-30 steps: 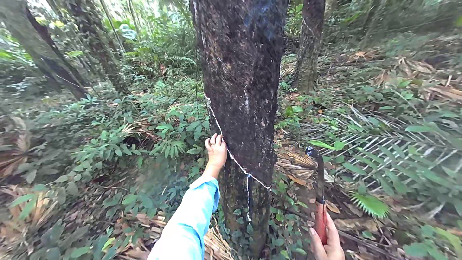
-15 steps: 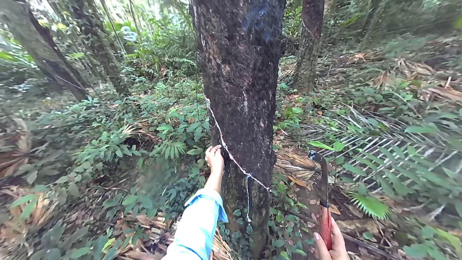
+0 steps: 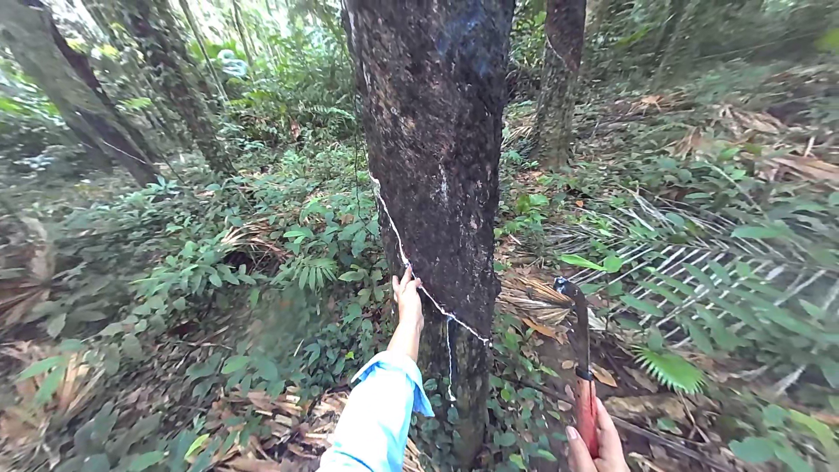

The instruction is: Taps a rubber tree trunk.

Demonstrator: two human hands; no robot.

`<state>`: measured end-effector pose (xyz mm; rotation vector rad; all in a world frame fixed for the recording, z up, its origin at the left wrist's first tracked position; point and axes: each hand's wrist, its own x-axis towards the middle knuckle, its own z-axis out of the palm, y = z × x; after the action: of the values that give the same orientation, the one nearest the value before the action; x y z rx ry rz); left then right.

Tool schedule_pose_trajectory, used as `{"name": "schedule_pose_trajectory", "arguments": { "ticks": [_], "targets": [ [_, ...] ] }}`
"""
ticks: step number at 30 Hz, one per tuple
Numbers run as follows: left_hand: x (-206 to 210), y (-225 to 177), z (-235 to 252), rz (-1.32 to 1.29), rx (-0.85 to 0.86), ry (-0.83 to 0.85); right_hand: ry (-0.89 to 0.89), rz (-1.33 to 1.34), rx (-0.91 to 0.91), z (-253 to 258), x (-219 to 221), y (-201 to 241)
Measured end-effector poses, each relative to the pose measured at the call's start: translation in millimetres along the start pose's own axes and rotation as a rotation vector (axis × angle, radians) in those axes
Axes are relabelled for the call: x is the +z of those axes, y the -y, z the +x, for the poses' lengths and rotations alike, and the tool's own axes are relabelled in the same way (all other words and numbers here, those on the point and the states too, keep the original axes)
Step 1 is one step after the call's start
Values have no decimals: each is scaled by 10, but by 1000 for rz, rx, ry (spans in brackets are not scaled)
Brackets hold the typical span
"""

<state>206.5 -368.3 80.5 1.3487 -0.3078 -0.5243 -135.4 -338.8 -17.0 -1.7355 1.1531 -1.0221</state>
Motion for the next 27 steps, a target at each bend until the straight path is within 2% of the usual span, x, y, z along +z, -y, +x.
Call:
{"name": "schedule_pose_trajectory", "arguments": {
  "ticks": [11, 16, 27],
  "targets": [
    [0, -16, 3, -21, -19, 33, -34, 11, 6, -41, -35, -72],
    [6, 19, 60, 67, 8, 37, -23, 14, 22, -24, -59, -84],
    [30, 54, -9, -11, 20, 0, 63, 69, 29, 301, -237, -242]
  ]
}}
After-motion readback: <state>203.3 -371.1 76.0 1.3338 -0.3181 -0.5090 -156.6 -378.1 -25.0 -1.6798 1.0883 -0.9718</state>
